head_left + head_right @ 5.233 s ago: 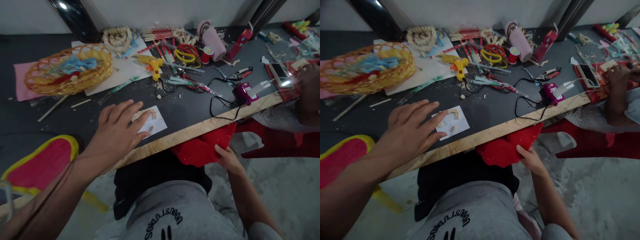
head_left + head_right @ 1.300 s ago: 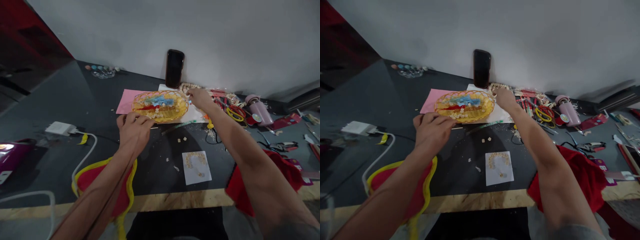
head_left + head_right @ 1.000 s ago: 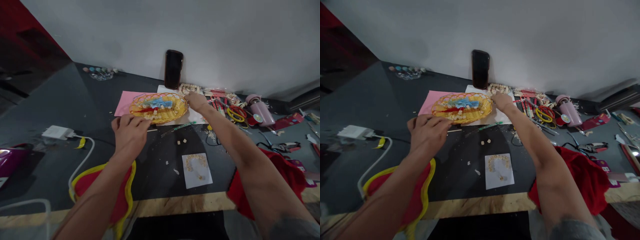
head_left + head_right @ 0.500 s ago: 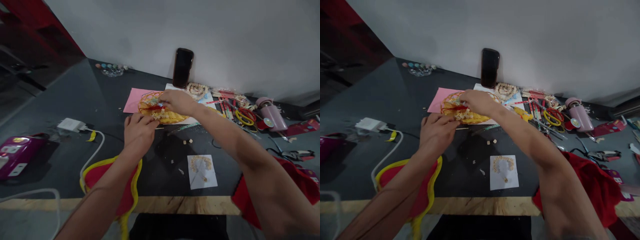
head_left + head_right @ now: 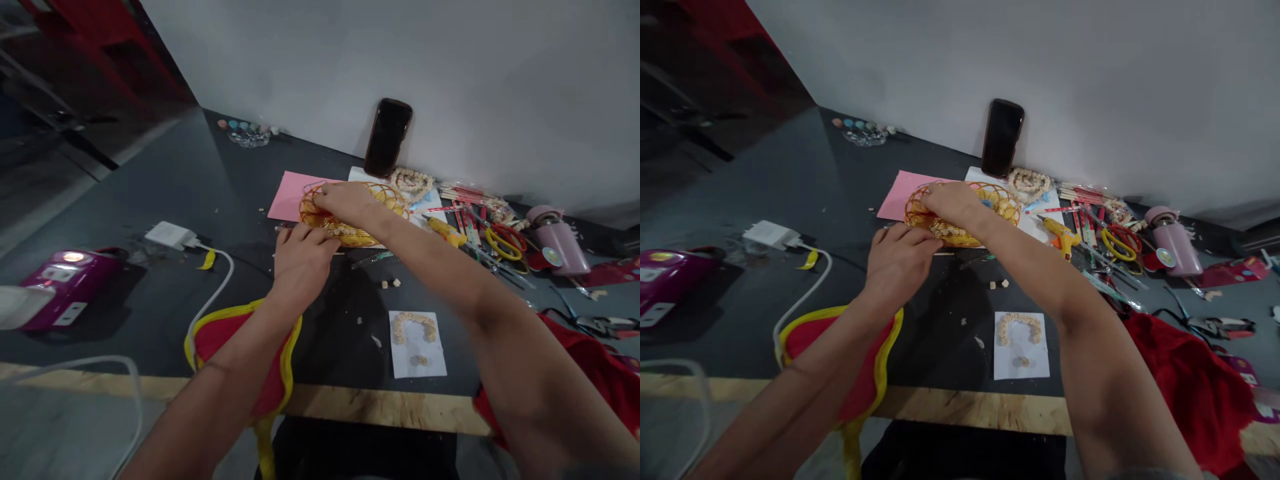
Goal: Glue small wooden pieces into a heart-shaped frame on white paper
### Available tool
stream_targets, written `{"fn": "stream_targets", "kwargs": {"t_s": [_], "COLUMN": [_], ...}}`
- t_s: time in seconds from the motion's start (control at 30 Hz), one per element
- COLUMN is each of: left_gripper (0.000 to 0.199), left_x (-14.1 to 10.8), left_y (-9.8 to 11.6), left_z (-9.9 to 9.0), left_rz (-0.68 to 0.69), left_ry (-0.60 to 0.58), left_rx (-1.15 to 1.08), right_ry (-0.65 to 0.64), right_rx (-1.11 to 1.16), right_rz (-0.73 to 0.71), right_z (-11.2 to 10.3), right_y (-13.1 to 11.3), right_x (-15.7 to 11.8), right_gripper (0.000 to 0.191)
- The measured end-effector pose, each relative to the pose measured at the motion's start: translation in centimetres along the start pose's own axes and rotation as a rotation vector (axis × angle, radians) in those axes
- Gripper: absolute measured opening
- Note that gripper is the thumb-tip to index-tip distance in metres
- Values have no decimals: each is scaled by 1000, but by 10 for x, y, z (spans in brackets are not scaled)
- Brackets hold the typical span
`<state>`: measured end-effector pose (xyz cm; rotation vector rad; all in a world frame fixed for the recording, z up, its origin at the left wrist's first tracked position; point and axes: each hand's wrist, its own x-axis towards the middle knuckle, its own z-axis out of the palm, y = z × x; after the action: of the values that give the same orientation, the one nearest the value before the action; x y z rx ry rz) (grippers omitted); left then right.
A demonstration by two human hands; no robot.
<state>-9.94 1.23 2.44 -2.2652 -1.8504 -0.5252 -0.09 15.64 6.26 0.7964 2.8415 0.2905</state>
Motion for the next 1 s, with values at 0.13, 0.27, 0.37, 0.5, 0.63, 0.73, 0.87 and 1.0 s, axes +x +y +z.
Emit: {"fn": "stream_targets", "kwargs": {"t_s": [0.13,0.27,0.37,0.5,0.63,0.73,0.87,1.0], "left_gripper": [21,25,26,25,25,25,32,45], "left_x": [2,2,2,1,0,0,0,4], "left_y": [1,2,2,2,2,3,6,8], "left_z": [-2,-4,-4,-2,0,0,0,3], "left_rz": [-57,-72,-64,-34,-22,-26,-59,-126], "left_ry": [-43,-81,-84,-73,-45,-27,-8,6], "left_rx": [-85,-122,-97,-42,-47,-55,-67,-86], "right_ry": [22,76,126,111,-74,-101,-77,93], "right_rx": [69,248,421,693,994,1146,1192,1156], "right_rz": [45,102,106,140,199,251,286,218], "right_z": [0,-2,0,6,8,10,13,11], "right_y": [-1,12,25,38,41,36,22,9], "right_x": [-1,-15,-29,-42,-55,-64,-70,-72], "right_gripper": [37,26,18,19,18,10,22,11]}}
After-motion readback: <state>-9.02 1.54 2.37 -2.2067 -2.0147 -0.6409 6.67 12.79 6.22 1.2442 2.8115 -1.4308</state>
